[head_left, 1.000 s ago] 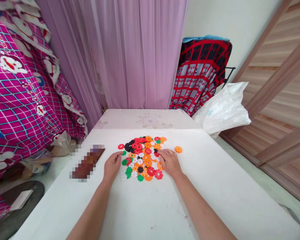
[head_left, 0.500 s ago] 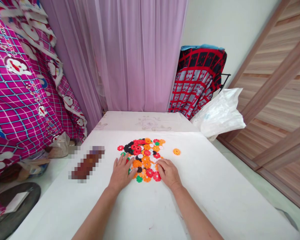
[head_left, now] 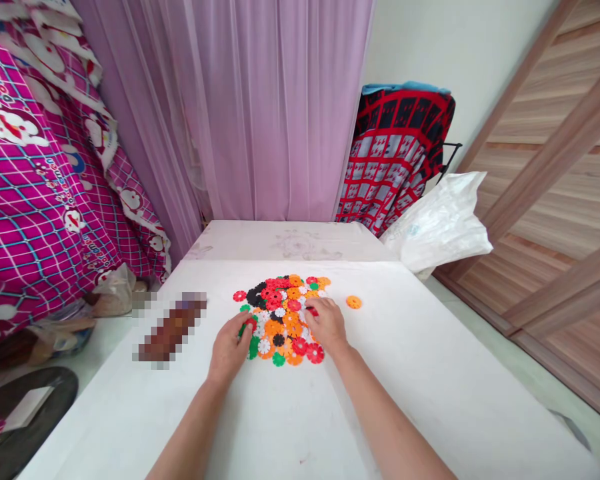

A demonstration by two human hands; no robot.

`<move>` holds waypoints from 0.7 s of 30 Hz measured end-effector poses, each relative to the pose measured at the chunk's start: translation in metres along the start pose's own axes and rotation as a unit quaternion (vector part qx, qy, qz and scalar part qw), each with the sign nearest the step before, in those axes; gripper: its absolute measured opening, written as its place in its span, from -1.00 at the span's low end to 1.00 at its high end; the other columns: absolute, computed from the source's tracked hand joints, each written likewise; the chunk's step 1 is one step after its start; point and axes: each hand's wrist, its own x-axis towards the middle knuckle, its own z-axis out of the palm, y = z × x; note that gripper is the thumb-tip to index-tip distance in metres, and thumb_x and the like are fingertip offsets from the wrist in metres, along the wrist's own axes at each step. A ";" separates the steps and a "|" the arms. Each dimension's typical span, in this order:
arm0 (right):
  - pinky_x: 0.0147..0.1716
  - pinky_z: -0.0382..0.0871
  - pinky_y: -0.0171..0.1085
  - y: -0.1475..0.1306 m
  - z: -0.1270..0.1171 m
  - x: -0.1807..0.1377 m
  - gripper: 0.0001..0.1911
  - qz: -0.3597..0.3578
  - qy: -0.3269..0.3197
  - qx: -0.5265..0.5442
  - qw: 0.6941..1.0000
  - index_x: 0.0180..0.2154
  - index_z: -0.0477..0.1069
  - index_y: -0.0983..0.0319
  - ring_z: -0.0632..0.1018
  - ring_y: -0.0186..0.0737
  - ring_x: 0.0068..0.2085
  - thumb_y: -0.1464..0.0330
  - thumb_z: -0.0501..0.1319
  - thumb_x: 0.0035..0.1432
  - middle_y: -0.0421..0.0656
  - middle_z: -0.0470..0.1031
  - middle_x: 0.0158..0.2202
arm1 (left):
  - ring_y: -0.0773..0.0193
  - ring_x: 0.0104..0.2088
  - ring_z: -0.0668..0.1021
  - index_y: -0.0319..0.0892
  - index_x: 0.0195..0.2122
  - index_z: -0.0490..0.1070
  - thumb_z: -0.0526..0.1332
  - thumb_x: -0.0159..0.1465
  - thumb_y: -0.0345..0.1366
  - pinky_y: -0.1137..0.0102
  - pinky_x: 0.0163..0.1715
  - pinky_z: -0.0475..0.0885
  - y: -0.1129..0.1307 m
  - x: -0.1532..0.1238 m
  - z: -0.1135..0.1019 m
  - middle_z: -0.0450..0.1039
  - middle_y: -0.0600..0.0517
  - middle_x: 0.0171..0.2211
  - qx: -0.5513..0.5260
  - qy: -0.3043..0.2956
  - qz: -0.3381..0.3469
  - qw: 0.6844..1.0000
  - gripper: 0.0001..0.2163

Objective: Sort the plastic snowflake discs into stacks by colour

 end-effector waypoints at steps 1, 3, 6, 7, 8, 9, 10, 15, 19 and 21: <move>-0.08 0.23 -0.22 -0.006 0.001 0.009 -0.83 -0.001 -0.023 -0.010 1.000 -0.22 0.50 0.14 0.44 -0.14 -0.05 0.37 0.17 0.14 -0.16 0.57 -0.15 | 0.14 0.04 0.52 -0.09 -0.05 0.49 0.01 0.29 -0.09 0.18 0.07 0.39 -0.002 0.001 0.001 0.49 -0.07 0.05 -0.008 0.006 -0.007 1.000 -0.64; -0.08 0.21 -0.21 -0.016 0.001 0.024 -0.84 0.000 -0.077 -0.038 0.996 -0.23 0.50 0.14 0.42 -0.12 -0.01 0.34 0.21 0.11 -0.16 0.57 -0.17 | 0.14 0.03 0.53 -0.09 -0.07 0.49 0.02 0.28 -0.10 0.19 0.07 0.40 -0.004 0.001 0.001 0.51 -0.06 0.04 -0.017 0.005 -0.011 1.000 -0.65; -0.09 0.19 -0.21 -0.022 0.003 0.037 -0.84 0.004 -0.143 -0.072 0.987 -0.24 0.50 0.14 0.42 -0.12 -0.03 0.32 0.23 0.09 -0.16 0.56 -0.22 | 0.14 0.03 0.53 -0.07 -0.09 0.50 0.03 0.27 -0.13 0.19 0.07 0.40 -0.003 0.000 0.001 0.51 -0.04 0.03 -0.026 0.004 -0.014 1.000 -0.67; -0.09 0.19 -0.21 -0.023 0.004 0.039 -0.83 0.006 -0.154 -0.076 0.985 -0.23 0.50 0.14 0.42 -0.12 -0.03 0.31 0.23 0.09 -0.15 0.56 -0.22 | 0.15 0.03 0.53 -0.07 -0.09 0.50 0.04 0.26 -0.13 0.19 0.07 0.40 -0.002 0.000 0.001 0.50 -0.04 0.04 -0.028 0.005 -0.016 0.999 -0.67; -0.09 0.19 -0.21 -0.023 0.005 0.040 -0.82 0.010 -0.160 -0.077 0.984 -0.22 0.49 0.14 0.42 -0.12 -0.04 0.31 0.23 0.08 -0.15 0.56 -0.20 | 0.15 0.03 0.53 -0.07 -0.09 0.50 0.04 0.26 -0.14 0.19 0.08 0.40 -0.001 0.000 0.000 0.50 -0.04 0.04 -0.031 0.005 -0.018 0.999 -0.67; -0.08 0.19 -0.20 -0.023 0.007 0.040 -0.80 0.014 -0.161 -0.076 0.984 -0.20 0.48 0.15 0.43 -0.12 -0.04 0.30 0.24 0.08 -0.15 0.55 -0.19 | 0.15 0.03 0.53 -0.07 -0.09 0.50 0.04 0.26 -0.14 0.19 0.08 0.39 -0.001 0.000 0.000 0.50 -0.04 0.04 -0.033 0.004 -0.019 0.999 -0.67; -0.08 0.19 -0.20 -0.023 0.009 0.040 -0.78 0.018 -0.159 -0.073 0.984 -0.19 0.47 0.15 0.43 -0.12 -0.04 0.30 0.24 0.06 -0.14 0.55 -0.19 | 0.15 0.03 0.53 -0.07 -0.09 0.50 0.04 0.26 -0.14 0.19 0.08 0.39 0.000 0.000 0.000 0.50 -0.04 0.04 -0.034 0.004 -0.020 0.999 -0.67; -0.08 0.25 -0.21 -0.016 0.015 0.032 -0.72 0.018 -0.071 -0.027 0.997 -0.17 0.44 0.17 0.48 -0.14 -0.10 0.36 0.24 0.00 -0.12 0.53 -0.16 | 0.13 0.03 0.53 -0.08 -0.10 0.51 0.04 0.26 -0.11 0.17 0.07 0.41 0.000 0.000 -0.003 0.51 -0.05 0.03 -0.037 0.002 -0.020 0.999 -0.66; -0.13 0.34 -0.20 0.030 -0.003 0.021 -0.71 0.039 0.042 0.031 0.998 -0.16 0.41 0.16 0.52 -0.17 -0.19 0.30 0.19 0.01 -0.13 0.52 -0.17 | 0.14 0.02 0.54 -0.07 -0.12 0.51 0.05 0.25 -0.09 0.18 0.06 0.42 0.001 -0.001 -0.006 0.51 -0.03 0.03 -0.048 0.003 -0.013 0.999 -0.67; -0.12 0.36 -0.18 0.065 -0.019 0.014 -0.69 0.090 0.100 0.036 0.990 -0.17 0.40 0.18 0.52 -0.16 -0.19 0.26 0.16 0.00 -0.11 0.52 -0.20 | 0.14 0.01 0.54 -0.06 -0.13 0.52 0.05 0.25 -0.09 0.19 0.06 0.42 0.001 -0.001 -0.006 0.52 -0.02 0.02 -0.049 0.004 -0.009 0.999 -0.67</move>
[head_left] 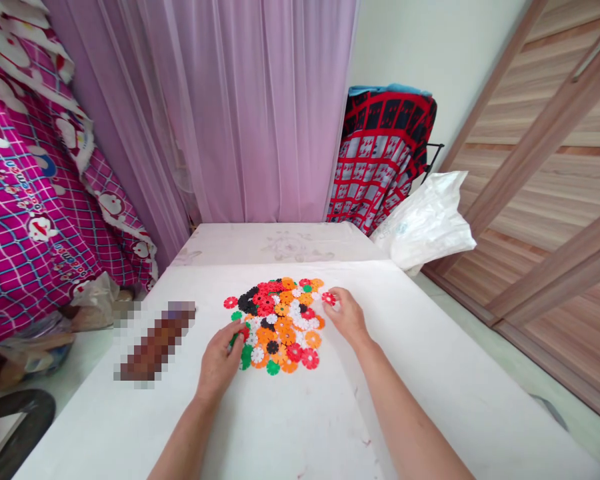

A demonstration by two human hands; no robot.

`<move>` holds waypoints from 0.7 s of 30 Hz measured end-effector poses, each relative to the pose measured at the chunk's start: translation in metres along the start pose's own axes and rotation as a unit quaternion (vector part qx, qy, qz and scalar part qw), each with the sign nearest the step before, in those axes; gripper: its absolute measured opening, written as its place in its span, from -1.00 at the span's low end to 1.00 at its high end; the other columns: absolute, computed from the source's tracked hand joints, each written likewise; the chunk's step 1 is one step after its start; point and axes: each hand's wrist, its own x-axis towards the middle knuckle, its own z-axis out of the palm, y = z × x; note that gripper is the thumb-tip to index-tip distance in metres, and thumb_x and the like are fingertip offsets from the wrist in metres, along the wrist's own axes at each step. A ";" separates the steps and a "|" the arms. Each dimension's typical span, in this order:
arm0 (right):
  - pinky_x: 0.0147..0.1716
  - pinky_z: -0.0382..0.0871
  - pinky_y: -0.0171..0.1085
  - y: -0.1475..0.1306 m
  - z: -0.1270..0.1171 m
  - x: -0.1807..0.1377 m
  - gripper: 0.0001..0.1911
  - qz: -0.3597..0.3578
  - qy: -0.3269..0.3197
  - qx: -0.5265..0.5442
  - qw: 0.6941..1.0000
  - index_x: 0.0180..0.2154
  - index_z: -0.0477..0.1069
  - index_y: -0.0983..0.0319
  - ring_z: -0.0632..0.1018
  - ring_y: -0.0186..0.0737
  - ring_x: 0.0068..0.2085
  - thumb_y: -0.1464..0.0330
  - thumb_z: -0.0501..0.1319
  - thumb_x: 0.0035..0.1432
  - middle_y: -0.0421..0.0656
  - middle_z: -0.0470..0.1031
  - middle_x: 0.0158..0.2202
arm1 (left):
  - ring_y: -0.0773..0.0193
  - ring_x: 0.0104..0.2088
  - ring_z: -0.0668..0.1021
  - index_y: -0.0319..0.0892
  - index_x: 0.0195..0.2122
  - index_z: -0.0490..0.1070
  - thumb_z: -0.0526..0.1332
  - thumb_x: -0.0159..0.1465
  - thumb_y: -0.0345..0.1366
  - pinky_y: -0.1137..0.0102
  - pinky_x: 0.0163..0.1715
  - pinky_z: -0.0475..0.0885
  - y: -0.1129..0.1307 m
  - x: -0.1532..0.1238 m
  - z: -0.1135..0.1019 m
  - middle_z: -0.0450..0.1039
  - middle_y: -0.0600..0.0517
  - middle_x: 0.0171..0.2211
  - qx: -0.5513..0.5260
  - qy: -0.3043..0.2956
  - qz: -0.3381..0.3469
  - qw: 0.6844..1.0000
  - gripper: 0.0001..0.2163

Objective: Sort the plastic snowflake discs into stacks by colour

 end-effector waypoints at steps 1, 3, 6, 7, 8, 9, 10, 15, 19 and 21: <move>-0.14 0.37 -0.16 0.017 -0.009 0.001 -0.67 0.032 0.030 -0.005 0.999 -0.17 0.40 0.20 0.52 -0.15 -0.20 0.24 0.16 -0.01 -0.09 0.52 -0.20 | 0.14 0.01 0.54 -0.06 -0.13 0.52 0.05 0.25 -0.09 0.19 0.07 0.42 0.000 0.000 0.000 0.52 -0.02 0.01 0.001 0.001 0.001 1.000 -0.68; -0.15 0.38 -0.14 0.046 -0.024 0.003 -0.63 0.074 0.069 -0.007 0.995 -0.16 0.39 0.21 0.51 -0.13 -0.21 0.21 0.16 -0.04 -0.07 0.52 -0.17 | 0.14 0.01 0.55 -0.07 -0.15 0.52 0.05 0.24 -0.09 0.20 0.07 0.41 -0.002 0.001 0.000 0.53 -0.03 0.00 0.003 0.000 -0.002 1.000 -0.67; -0.14 0.39 -0.14 0.070 -0.029 0.002 -0.60 0.098 0.083 0.001 0.992 -0.16 0.38 0.21 0.51 -0.14 -0.21 0.18 0.17 -0.06 -0.05 0.51 -0.16 | 0.13 0.01 0.54 -0.08 -0.14 0.53 0.07 0.22 -0.07 0.20 0.08 0.41 -0.005 0.003 0.001 0.52 -0.04 0.01 0.004 -0.006 -0.005 1.000 -0.66; -0.14 0.39 -0.14 0.073 -0.027 0.001 -0.60 0.099 0.078 0.005 0.992 -0.15 0.38 0.21 0.52 -0.14 -0.21 0.18 0.17 -0.06 -0.05 0.51 -0.16 | 0.12 0.02 0.54 -0.08 -0.14 0.53 0.07 0.22 -0.06 0.20 0.08 0.41 -0.006 0.003 0.001 0.52 -0.04 0.01 0.004 -0.008 -0.005 1.000 -0.65; -0.13 0.38 -0.13 0.075 -0.024 0.001 -0.59 0.099 0.071 0.008 0.993 -0.15 0.37 0.22 0.52 -0.15 -0.22 0.19 0.18 -0.07 -0.05 0.52 -0.17 | 0.12 0.02 0.54 -0.08 -0.14 0.53 0.07 0.22 -0.05 0.20 0.08 0.41 -0.007 0.004 0.001 0.52 -0.04 0.01 0.005 -0.008 -0.006 1.000 -0.65; -0.12 0.38 -0.13 0.075 -0.021 0.001 -0.59 0.098 0.064 0.011 0.993 -0.14 0.37 0.22 0.52 -0.16 -0.22 0.20 0.18 -0.07 -0.05 0.52 -0.17 | 0.12 0.02 0.54 -0.08 -0.14 0.53 0.07 0.22 -0.05 0.20 0.07 0.41 -0.007 0.004 0.001 0.52 -0.04 0.01 0.007 -0.009 -0.007 1.000 -0.65; -0.11 0.38 -0.13 0.075 -0.018 0.001 -0.58 0.097 0.058 0.012 0.994 -0.14 0.37 0.22 0.52 -0.16 -0.22 0.21 0.18 -0.08 -0.05 0.52 -0.17 | 0.12 0.02 0.54 -0.08 -0.15 0.53 0.07 0.21 -0.04 0.20 0.07 0.42 -0.007 0.004 0.001 0.52 -0.04 0.01 0.010 -0.009 -0.007 1.000 -0.65; -0.09 0.36 -0.12 0.074 -0.009 0.005 -0.61 0.082 0.044 -0.006 0.996 -0.13 0.38 0.20 0.53 -0.15 -0.19 0.24 0.19 -0.06 -0.08 0.54 -0.18 | 0.12 0.01 0.54 -0.08 -0.13 0.53 0.07 0.22 -0.06 0.21 0.07 0.42 -0.006 0.003 -0.002 0.53 -0.05 0.00 0.019 -0.010 0.004 1.000 -0.65; -0.09 0.35 -0.13 0.073 -0.009 0.007 -0.64 0.064 0.026 -0.044 0.997 -0.14 0.40 0.18 0.53 -0.14 -0.17 0.28 0.20 -0.04 -0.10 0.55 -0.19 | 0.12 0.00 0.55 -0.08 -0.15 0.53 0.08 0.22 -0.04 0.22 0.06 0.43 -0.008 0.003 -0.003 0.53 -0.05 0.00 0.023 -0.010 0.005 1.000 -0.65; -0.10 0.34 -0.15 0.072 -0.009 0.007 -0.65 0.056 0.015 -0.061 0.996 -0.14 0.41 0.19 0.52 -0.15 -0.17 0.29 0.20 -0.04 -0.11 0.55 -0.19 | 0.12 0.00 0.55 -0.08 -0.15 0.53 0.07 0.22 -0.03 0.22 0.06 0.43 -0.008 0.003 -0.003 0.52 -0.05 0.01 0.024 -0.013 0.005 1.000 -0.65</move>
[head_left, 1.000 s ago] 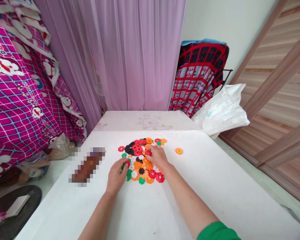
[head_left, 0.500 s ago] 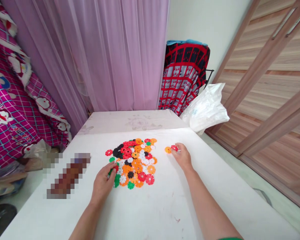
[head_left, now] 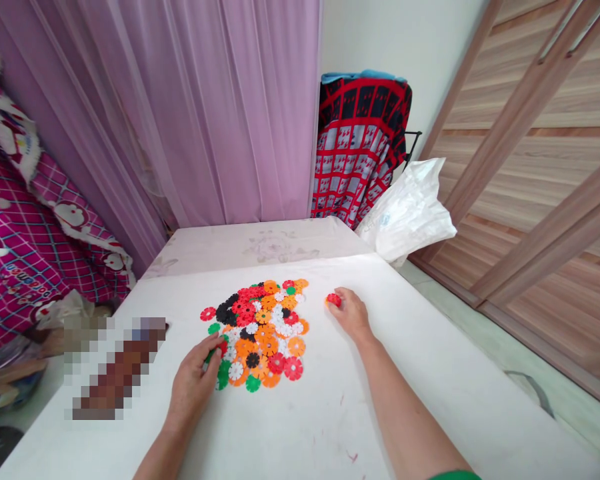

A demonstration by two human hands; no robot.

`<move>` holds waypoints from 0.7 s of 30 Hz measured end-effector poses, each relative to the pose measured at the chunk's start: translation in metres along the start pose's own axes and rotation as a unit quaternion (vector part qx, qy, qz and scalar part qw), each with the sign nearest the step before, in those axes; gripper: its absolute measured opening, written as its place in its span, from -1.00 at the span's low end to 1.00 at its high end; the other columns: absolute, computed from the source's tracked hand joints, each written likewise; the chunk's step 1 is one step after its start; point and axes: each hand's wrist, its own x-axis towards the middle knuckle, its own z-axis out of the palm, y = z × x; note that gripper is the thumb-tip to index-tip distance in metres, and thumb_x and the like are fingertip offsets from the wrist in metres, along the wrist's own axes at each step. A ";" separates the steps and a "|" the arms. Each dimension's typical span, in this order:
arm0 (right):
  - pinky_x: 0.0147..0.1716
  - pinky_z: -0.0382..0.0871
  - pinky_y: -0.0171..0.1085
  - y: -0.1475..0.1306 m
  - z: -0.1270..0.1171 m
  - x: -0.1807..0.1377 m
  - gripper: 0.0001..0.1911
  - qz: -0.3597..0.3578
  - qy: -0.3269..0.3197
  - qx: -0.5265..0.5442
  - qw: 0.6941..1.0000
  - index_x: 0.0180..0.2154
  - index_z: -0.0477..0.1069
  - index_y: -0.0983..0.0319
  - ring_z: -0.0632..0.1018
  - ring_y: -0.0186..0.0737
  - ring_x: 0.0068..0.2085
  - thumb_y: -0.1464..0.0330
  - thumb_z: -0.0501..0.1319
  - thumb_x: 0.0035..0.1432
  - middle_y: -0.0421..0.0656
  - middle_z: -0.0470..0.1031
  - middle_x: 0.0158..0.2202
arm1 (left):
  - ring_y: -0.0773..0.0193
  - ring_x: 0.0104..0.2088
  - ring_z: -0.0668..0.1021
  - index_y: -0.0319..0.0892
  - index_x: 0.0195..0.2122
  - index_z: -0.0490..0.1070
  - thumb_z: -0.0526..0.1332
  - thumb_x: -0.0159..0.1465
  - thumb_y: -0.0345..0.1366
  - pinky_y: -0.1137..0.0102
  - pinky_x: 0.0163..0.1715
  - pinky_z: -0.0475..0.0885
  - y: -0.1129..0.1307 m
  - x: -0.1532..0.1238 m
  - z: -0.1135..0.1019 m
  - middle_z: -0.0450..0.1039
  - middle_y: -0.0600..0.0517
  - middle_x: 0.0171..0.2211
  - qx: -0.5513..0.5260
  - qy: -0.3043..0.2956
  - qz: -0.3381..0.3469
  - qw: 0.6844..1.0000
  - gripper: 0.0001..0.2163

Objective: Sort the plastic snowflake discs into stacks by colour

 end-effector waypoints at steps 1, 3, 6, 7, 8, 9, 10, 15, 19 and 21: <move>-0.11 0.34 -0.15 -0.001 0.000 0.000 -0.65 -0.003 -0.004 -0.007 1.000 -0.13 0.41 0.19 0.52 -0.15 -0.17 0.29 0.20 -0.03 -0.12 0.55 -0.19 | 0.12 0.00 0.55 -0.07 -0.15 0.53 0.07 0.22 -0.03 0.22 0.06 0.43 0.000 0.000 0.000 0.52 -0.05 0.01 0.001 0.000 0.001 1.000 -0.65; -0.12 0.33 -0.17 -0.002 -0.001 -0.001 -0.65 -0.006 -0.008 -0.019 1.000 -0.12 0.41 0.19 0.52 -0.16 -0.17 0.29 0.20 -0.02 -0.12 0.54 -0.19 | 0.12 0.00 0.55 -0.07 -0.14 0.53 0.08 0.22 -0.03 0.22 0.06 0.43 0.000 0.000 0.000 0.52 -0.05 0.00 0.001 0.000 0.003 1.000 -0.65; -0.13 0.31 -0.19 -0.007 -0.004 -0.002 -0.64 -0.004 -0.016 -0.039 0.999 -0.11 0.42 0.19 0.51 -0.16 -0.16 0.29 0.20 0.00 -0.12 0.53 -0.16 | 0.11 0.01 0.54 -0.07 -0.14 0.53 0.07 0.22 -0.03 0.20 0.07 0.42 0.001 0.001 0.000 0.53 -0.06 0.00 -0.003 -0.004 -0.005 1.000 -0.64; -0.12 0.30 -0.19 -0.010 -0.005 -0.003 -0.63 -0.004 -0.020 -0.047 0.999 -0.09 0.42 0.19 0.50 -0.15 -0.15 0.29 0.20 0.01 -0.11 0.53 -0.15 | 0.10 0.01 0.54 -0.08 -0.14 0.53 0.07 0.21 -0.02 0.19 0.07 0.42 0.001 0.001 0.000 0.52 -0.06 0.00 -0.004 -0.006 -0.010 1.000 -0.63; -0.12 0.29 -0.18 -0.013 -0.007 -0.003 -0.62 -0.006 -0.026 -0.057 0.998 -0.08 0.42 0.19 0.49 -0.14 -0.13 0.28 0.20 0.01 -0.10 0.52 -0.13 | 0.10 0.02 0.54 -0.08 -0.14 0.52 0.07 0.21 -0.02 0.19 0.07 0.42 0.001 0.001 0.000 0.52 -0.06 0.00 -0.005 -0.007 -0.013 1.000 -0.63; -0.12 0.28 -0.18 -0.016 -0.009 -0.003 -0.62 -0.007 -0.031 -0.067 0.997 -0.08 0.42 0.20 0.49 -0.12 -0.11 0.28 0.21 0.01 -0.09 0.52 -0.11 | 0.10 0.02 0.54 -0.08 -0.14 0.52 0.07 0.21 -0.02 0.19 0.08 0.41 0.001 0.001 0.000 0.51 -0.06 0.01 -0.005 -0.007 -0.015 1.000 -0.63; -0.12 0.27 -0.17 -0.019 -0.011 -0.004 -0.63 -0.008 -0.037 -0.077 0.996 -0.08 0.43 0.19 0.48 -0.11 -0.10 0.28 0.21 0.02 -0.09 0.51 -0.11 | 0.10 0.02 0.54 -0.08 -0.13 0.52 0.07 0.21 -0.01 0.19 0.08 0.41 0.000 0.001 0.000 0.51 -0.06 0.02 -0.006 -0.007 -0.015 1.000 -0.63; -0.16 0.24 -0.19 -0.028 -0.018 -0.005 -0.73 -0.005 -0.062 -0.112 0.992 -0.16 0.46 0.14 0.46 -0.10 -0.13 0.29 0.21 0.04 -0.12 0.54 -0.17 | 0.10 0.01 0.54 -0.07 -0.12 0.51 0.08 0.20 0.00 0.19 0.08 0.41 -0.006 0.001 0.001 0.49 -0.06 0.05 -0.010 -0.011 -0.009 1.000 -0.62; -0.15 0.22 -0.19 -0.027 -0.018 -0.004 -0.69 -0.002 -0.068 -0.119 0.991 -0.12 0.45 0.15 0.46 -0.09 -0.11 0.30 0.20 0.04 -0.12 0.53 -0.15 | 0.10 0.01 0.54 -0.07 -0.11 0.51 0.08 0.20 0.00 0.19 0.09 0.40 -0.007 0.002 0.002 0.50 -0.05 0.04 -0.008 -0.008 -0.007 1.000 -0.62; -0.15 0.22 -0.18 -0.025 -0.016 -0.004 -0.67 -0.001 -0.070 -0.119 0.990 -0.10 0.44 0.15 0.46 -0.08 -0.10 0.29 0.21 0.04 -0.11 0.53 -0.13 | 0.10 0.01 0.54 -0.07 -0.13 0.52 0.08 0.20 0.00 0.19 0.08 0.41 -0.005 0.002 0.002 0.51 -0.04 0.03 -0.009 -0.006 -0.007 1.000 -0.62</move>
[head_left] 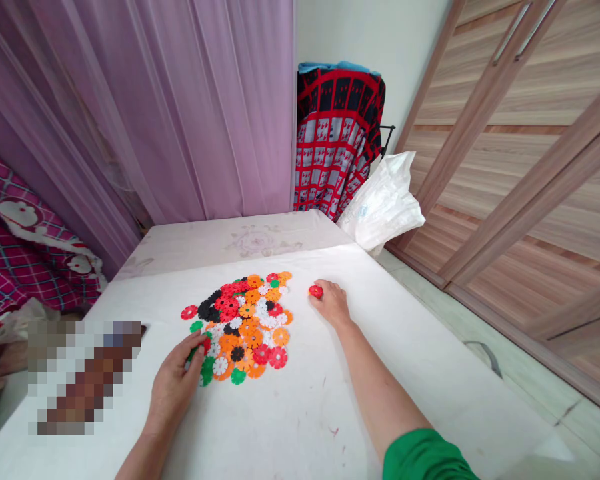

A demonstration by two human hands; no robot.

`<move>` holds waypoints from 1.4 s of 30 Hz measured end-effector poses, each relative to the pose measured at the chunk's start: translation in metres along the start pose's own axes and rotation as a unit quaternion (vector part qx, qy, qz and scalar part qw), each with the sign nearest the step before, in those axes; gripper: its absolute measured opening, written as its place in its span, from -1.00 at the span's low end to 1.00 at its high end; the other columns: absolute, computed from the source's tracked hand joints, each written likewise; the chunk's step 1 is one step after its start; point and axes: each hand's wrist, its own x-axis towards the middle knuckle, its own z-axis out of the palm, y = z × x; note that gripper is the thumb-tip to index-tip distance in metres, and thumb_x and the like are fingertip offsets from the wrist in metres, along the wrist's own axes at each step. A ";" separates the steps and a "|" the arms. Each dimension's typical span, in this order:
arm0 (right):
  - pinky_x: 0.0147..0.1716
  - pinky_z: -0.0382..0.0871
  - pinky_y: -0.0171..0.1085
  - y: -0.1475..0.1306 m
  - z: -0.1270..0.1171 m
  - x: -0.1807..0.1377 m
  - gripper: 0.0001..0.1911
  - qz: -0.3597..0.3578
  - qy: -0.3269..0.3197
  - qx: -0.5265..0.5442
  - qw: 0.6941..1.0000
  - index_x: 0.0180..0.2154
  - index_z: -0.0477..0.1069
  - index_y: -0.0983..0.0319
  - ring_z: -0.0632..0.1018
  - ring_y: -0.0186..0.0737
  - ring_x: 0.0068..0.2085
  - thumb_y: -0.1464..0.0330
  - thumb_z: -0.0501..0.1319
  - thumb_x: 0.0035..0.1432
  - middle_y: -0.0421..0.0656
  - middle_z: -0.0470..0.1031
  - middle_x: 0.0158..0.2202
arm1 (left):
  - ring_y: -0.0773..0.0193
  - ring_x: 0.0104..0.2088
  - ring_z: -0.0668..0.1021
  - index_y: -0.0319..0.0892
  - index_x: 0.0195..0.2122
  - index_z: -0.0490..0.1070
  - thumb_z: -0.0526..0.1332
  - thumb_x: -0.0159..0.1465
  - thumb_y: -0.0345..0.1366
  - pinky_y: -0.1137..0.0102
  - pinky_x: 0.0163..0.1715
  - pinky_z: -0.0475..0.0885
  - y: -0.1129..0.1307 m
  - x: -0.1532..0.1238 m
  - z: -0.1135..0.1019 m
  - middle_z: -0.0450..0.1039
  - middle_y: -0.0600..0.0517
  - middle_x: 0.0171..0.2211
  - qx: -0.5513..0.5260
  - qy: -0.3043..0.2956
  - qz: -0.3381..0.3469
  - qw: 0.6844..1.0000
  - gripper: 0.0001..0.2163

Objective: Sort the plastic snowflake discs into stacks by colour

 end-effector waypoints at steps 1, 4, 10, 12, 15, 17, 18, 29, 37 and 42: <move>-0.14 0.23 -0.18 0.001 0.001 0.000 -0.65 0.000 0.001 0.002 1.000 -0.09 0.43 0.15 0.46 -0.08 -0.10 0.28 0.21 0.04 -0.11 0.53 -0.13 | 0.10 0.01 0.55 -0.07 -0.14 0.52 0.08 0.20 -0.01 0.19 0.08 0.41 0.001 0.000 0.000 0.51 -0.04 0.02 -0.001 0.002 0.001 1.000 -0.63; -0.13 0.23 -0.17 0.006 0.004 0.000 -0.62 -0.003 0.019 0.020 1.000 -0.06 0.42 0.17 0.46 -0.08 -0.10 0.25 0.21 0.05 -0.10 0.53 -0.12 | 0.11 0.00 0.55 -0.07 -0.15 0.53 0.08 0.21 -0.03 0.21 0.08 0.42 0.007 -0.001 -0.001 0.51 -0.04 0.02 -0.004 0.005 0.002 1.000 -0.65; -0.14 0.26 -0.18 0.002 0.000 -0.009 -0.77 -0.041 0.110 0.081 0.990 -0.23 0.50 0.19 0.48 -0.12 -0.17 0.30 0.11 0.14 -0.11 0.55 -0.23 | 0.12 0.00 0.55 -0.09 -0.16 0.53 0.06 0.21 -0.06 0.21 0.06 0.42 0.013 -0.002 -0.003 0.52 -0.05 0.02 0.001 0.003 -0.012 1.000 -0.65; -0.13 0.28 -0.20 -0.009 0.000 -0.017 -0.78 -0.080 0.111 0.106 0.985 -0.27 0.51 0.17 0.49 -0.15 -0.19 0.34 0.09 0.15 -0.13 0.56 -0.26 | 0.11 0.00 0.55 -0.09 -0.16 0.53 0.05 0.21 -0.06 0.20 0.06 0.42 0.013 -0.002 -0.002 0.52 -0.05 0.02 0.002 0.005 -0.013 1.000 -0.64; -0.12 0.29 -0.22 -0.031 0.002 -0.029 -0.80 -0.144 0.074 0.139 0.977 -0.31 0.51 0.15 0.50 -0.18 -0.20 0.37 0.10 0.15 -0.16 0.57 -0.28 | 0.12 0.00 0.55 -0.09 -0.16 0.53 0.06 0.22 -0.06 0.21 0.06 0.42 0.011 -0.002 -0.001 0.52 -0.05 0.01 0.003 0.005 -0.008 1.000 -0.65; -0.12 0.30 -0.23 -0.045 0.006 -0.034 -0.82 -0.171 0.037 0.149 0.973 -0.33 0.51 0.14 0.51 -0.19 -0.21 0.40 0.12 0.12 -0.19 0.58 -0.29 | 0.12 0.00 0.55 -0.09 -0.16 0.53 0.06 0.22 -0.06 0.22 0.06 0.42 0.011 -0.002 0.000 0.53 -0.05 0.01 0.005 0.005 -0.005 1.000 -0.65; -0.11 0.30 -0.23 -0.050 0.008 -0.035 -0.83 -0.178 0.021 0.150 0.972 -0.34 0.51 0.14 0.51 -0.20 -0.21 0.41 0.14 0.10 -0.19 0.58 -0.30 | 0.12 0.00 0.55 -0.10 -0.16 0.53 0.06 0.22 -0.06 0.22 0.06 0.42 0.011 -0.002 0.000 0.53 -0.05 0.00 0.006 0.005 -0.005 1.000 -0.65; -0.14 0.28 -0.24 -0.082 0.019 -0.032 -0.82 -0.133 -0.044 0.080 0.987 -0.26 0.50 0.17 0.51 -0.14 -0.16 0.37 0.24 0.02 -0.15 0.59 -0.24 | 0.12 0.00 0.55 -0.09 -0.17 0.54 0.03 0.23 -0.08 0.21 0.06 0.43 0.015 -0.001 0.001 0.53 -0.05 0.00 0.020 0.001 -0.008 1.000 -0.65; -0.16 0.23 -0.23 -0.073 0.014 -0.031 -0.81 -0.129 -0.001 0.050 0.990 -0.24 0.47 0.17 0.50 -0.16 -0.22 0.29 0.25 0.05 -0.15 0.57 -0.31 | 0.13 0.00 0.55 -0.08 -0.17 0.54 0.04 0.23 -0.09 0.22 0.05 0.43 0.017 -0.002 0.000 0.54 -0.03 -0.01 0.016 0.005 -0.005 1.000 -0.66; -0.21 0.25 -0.23 -0.026 -0.004 -0.020 -0.80 -0.071 0.069 0.040 0.994 -0.29 0.46 0.17 0.50 -0.15 -0.23 0.21 0.20 0.08 -0.14 0.57 -0.30 | 0.13 0.00 0.55 -0.07 -0.16 0.54 0.04 0.23 -0.08 0.22 0.05 0.43 0.015 -0.002 -0.001 0.53 -0.03 0.00 0.012 0.000 -0.009 1.000 -0.65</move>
